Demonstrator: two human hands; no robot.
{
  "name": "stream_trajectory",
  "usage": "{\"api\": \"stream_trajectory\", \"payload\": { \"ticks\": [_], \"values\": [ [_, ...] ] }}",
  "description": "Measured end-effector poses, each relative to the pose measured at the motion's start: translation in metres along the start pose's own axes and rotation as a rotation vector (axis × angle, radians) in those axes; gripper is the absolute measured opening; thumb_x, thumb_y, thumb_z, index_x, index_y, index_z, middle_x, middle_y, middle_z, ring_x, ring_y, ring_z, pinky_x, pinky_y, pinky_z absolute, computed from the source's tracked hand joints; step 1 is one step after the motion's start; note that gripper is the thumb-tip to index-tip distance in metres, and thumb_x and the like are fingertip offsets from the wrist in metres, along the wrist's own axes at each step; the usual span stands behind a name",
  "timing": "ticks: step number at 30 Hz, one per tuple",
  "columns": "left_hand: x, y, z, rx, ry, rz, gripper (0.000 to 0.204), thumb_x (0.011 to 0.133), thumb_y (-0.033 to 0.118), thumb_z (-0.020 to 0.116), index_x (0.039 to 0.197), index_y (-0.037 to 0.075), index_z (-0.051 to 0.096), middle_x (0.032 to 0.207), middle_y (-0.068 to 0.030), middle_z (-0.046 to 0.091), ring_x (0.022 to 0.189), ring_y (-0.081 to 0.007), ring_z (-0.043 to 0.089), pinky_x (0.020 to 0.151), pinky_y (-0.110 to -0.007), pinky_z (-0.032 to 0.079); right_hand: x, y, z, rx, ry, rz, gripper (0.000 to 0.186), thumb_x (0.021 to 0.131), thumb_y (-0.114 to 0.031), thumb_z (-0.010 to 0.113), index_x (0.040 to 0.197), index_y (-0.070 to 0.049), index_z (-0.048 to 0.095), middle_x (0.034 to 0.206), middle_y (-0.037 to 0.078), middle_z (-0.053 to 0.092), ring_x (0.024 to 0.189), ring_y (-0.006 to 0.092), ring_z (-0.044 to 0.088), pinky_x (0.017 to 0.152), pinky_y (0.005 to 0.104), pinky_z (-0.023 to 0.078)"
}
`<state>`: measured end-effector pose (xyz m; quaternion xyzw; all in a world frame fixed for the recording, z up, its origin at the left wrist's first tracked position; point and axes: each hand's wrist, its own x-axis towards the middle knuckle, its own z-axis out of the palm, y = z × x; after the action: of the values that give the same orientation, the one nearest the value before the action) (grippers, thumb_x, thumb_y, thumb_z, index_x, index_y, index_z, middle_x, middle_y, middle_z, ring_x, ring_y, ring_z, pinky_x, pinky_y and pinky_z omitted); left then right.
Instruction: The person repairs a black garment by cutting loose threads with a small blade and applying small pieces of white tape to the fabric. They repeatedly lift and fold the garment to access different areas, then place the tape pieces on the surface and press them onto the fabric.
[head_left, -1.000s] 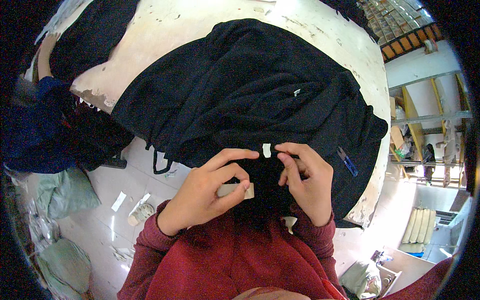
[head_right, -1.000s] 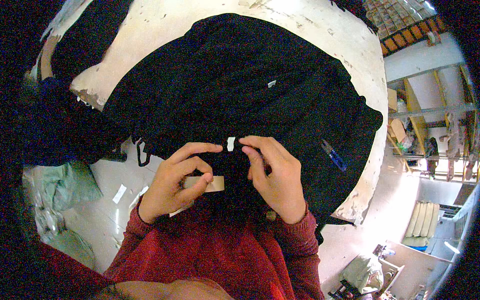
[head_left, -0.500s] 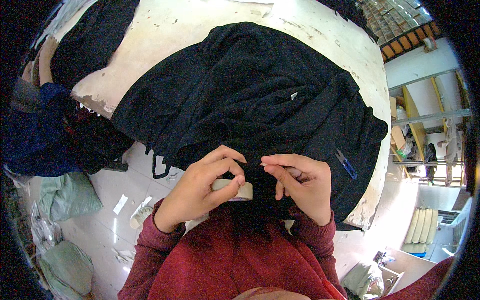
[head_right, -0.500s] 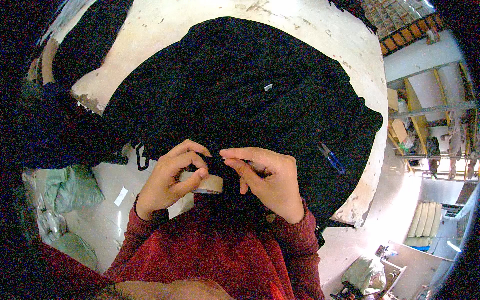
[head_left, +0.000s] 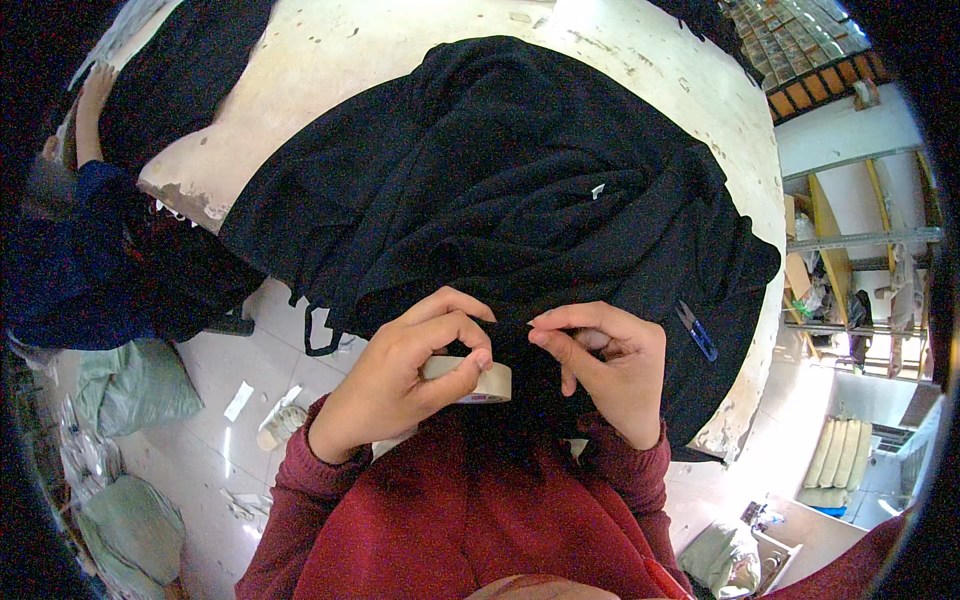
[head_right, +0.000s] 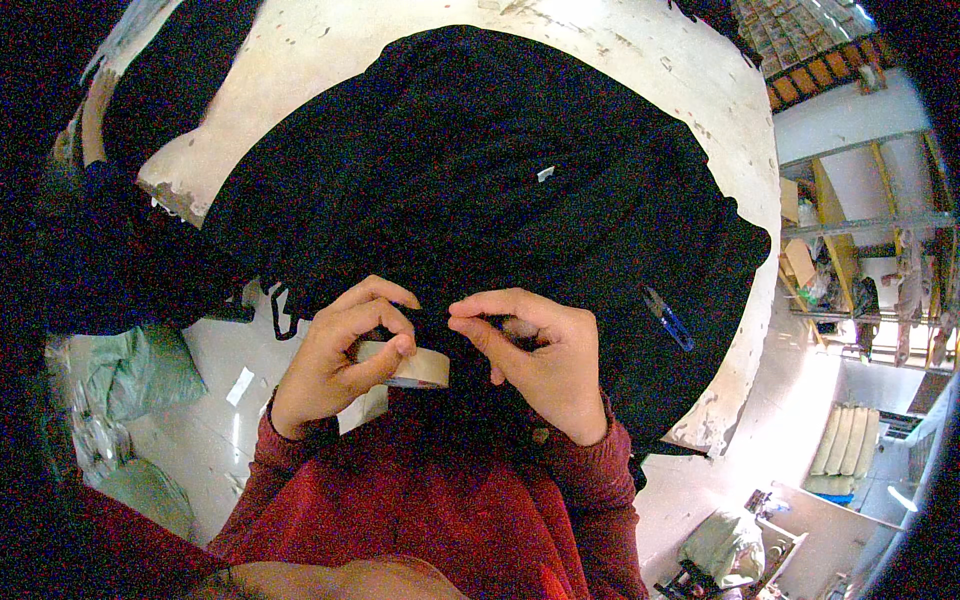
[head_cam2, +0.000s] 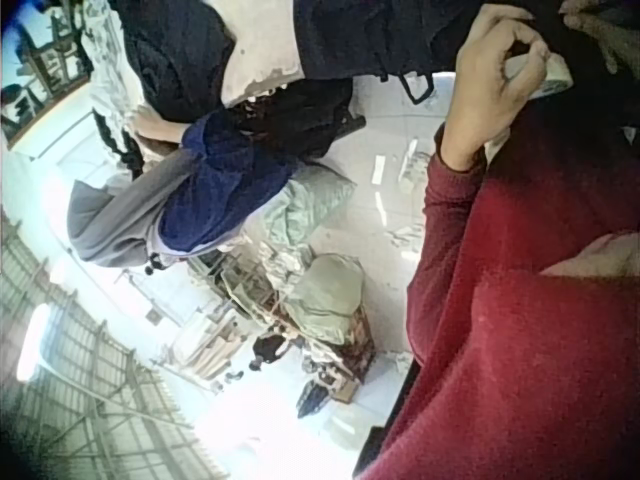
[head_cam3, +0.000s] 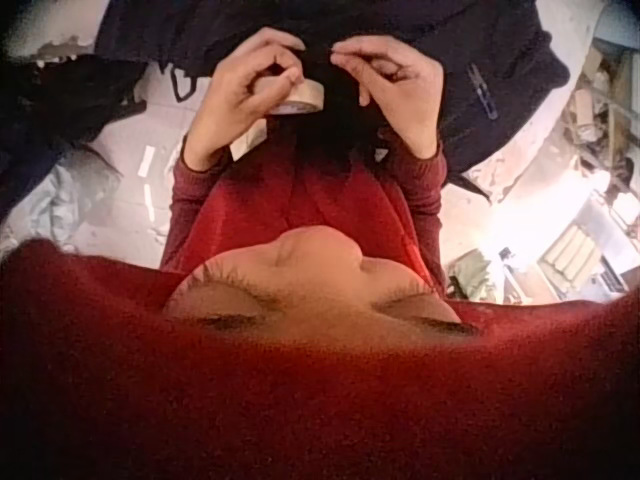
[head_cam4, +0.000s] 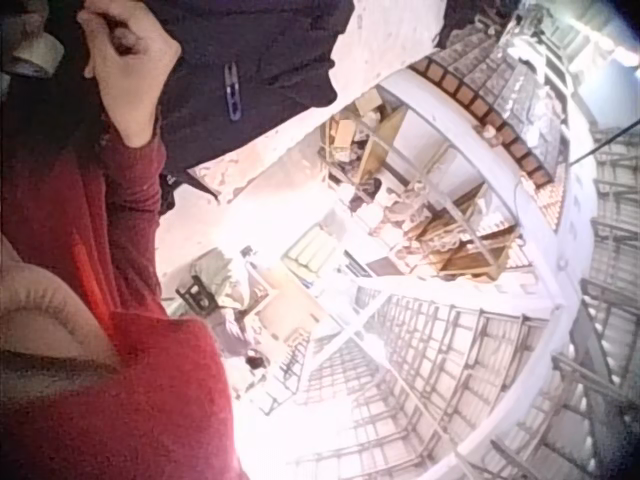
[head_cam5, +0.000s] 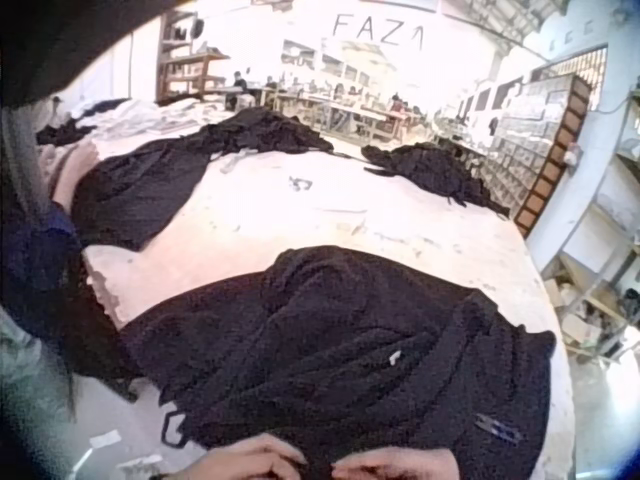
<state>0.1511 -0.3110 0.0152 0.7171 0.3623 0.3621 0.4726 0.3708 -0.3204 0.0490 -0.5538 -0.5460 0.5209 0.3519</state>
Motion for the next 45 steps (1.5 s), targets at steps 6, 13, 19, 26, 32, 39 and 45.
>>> {"api": "stream_trajectory", "payload": {
  "ticks": [6, 13, 19, 26, 32, 39, 45],
  "values": [
    [0.0, 0.0, 0.0, -0.061, 0.009, -0.039, 0.008, 0.086, 0.009, 0.062, 0.089, 0.003, 0.059, 0.104, -0.012, 0.058, 0.094, -0.0257, 0.06, 0.082, -0.032, 0.047, 0.004, 0.004, -0.001, -0.14, -0.032, -0.286, 0.018, 0.08, 0.003, 0.069, 0.095, -0.006, 0.073, 0.094, 0.009, 0.071, 0.082, 0.0154, 0.068, 0.061, 0.0242, 0.053],
    [-0.002, 0.004, -0.002, -0.011, -0.004, -0.051, 0.006, 0.086, 0.009, 0.063, 0.089, 0.004, 0.061, 0.114, -0.0121, 0.055, 0.107, -0.0267, 0.055, 0.09, -0.035, 0.044, 0.0, -0.003, 0.008, -0.229, 0.034, -0.324, 0.025, 0.077, 0.008, 0.07, 0.1, -0.002, 0.071, 0.097, 0.011, 0.069, 0.066, 0.0071, 0.059, 0.053, 0.0187, 0.045],
    [-0.028, 0.015, 0.005, 0.031, 0.155, -0.091, 0.008, 0.086, 0.006, 0.06, 0.093, 0.007, 0.064, 0.125, -0.0201, 0.047, 0.123, -0.0334, 0.042, 0.101, -0.043, 0.034, -0.017, -0.007, 0.021, -0.346, 0.128, -0.393, 0.035, 0.072, -0.004, 0.08, 0.106, -0.006, 0.07, 0.097, 0.008, 0.066, 0.058, 0.0049, 0.048, 0.053, 0.0179, 0.04],
    [-0.057, 0.028, 0.033, 0.099, 0.311, -0.009, 0.033, 0.085, 0.001, 0.06, 0.118, 0.006, 0.056, 0.125, -0.0202, 0.046, 0.108, -0.0304, 0.052, 0.089, -0.039, 0.044, -0.047, 0.01, 0.042, -0.252, 0.017, -0.395, 0.027, 0.076, -0.011, 0.079, 0.1, -0.006, 0.069, 0.095, 0.006, 0.065, 0.07, 0.0124, 0.06, 0.057, 0.0242, 0.048],
    [-0.08, 0.039, 0.053, 0.088, 0.312, -0.185, 0.038, 0.091, 0.004, 0.058, 0.126, 0.004, 0.046, 0.121, -0.0186, 0.05, 0.09, -0.0204, 0.062, 0.07, -0.031, 0.054, -0.063, 0.029, 0.047, -0.152, -0.003, -0.259, 0.013, 0.081, -0.002, 0.07, 0.094, -0.003, 0.069, 0.091, 0.006, 0.065, 0.066, 0.0086, 0.056, 0.058, 0.0223, 0.044],
    [-0.092, 0.044, 0.062, 0.127, 0.021, -0.521, 0.021, 0.096, 0.019, 0.054, 0.103, 0.0, 0.055, 0.077, -0.0215, 0.063, 0.072, -0.0371, 0.064, 0.064, -0.041, 0.049, -0.075, 0.046, 0.059, -0.432, 0.044, -0.453, 0.007, 0.085, -0.007, 0.066, 0.091, -0.004, 0.063, 0.09, 0.01, 0.064, 0.065, 0.0179, 0.062, 0.056, 0.0269, 0.048],
    [-0.094, 0.053, 0.071, 0.138, 0.072, -0.464, 0.022, 0.097, 0.017, 0.05, 0.112, 0.0, 0.051, 0.082, -0.0218, 0.064, 0.076, -0.037, 0.066, 0.063, -0.041, 0.05, -0.083, 0.037, 0.042, -0.194, -0.025, -0.303, 0.02, 0.081, -0.006, 0.073, 0.1, -0.004, 0.066, 0.094, 0.009, 0.067, 0.067, 0.0149, 0.063, 0.057, 0.0262, 0.049]
  ]
}}
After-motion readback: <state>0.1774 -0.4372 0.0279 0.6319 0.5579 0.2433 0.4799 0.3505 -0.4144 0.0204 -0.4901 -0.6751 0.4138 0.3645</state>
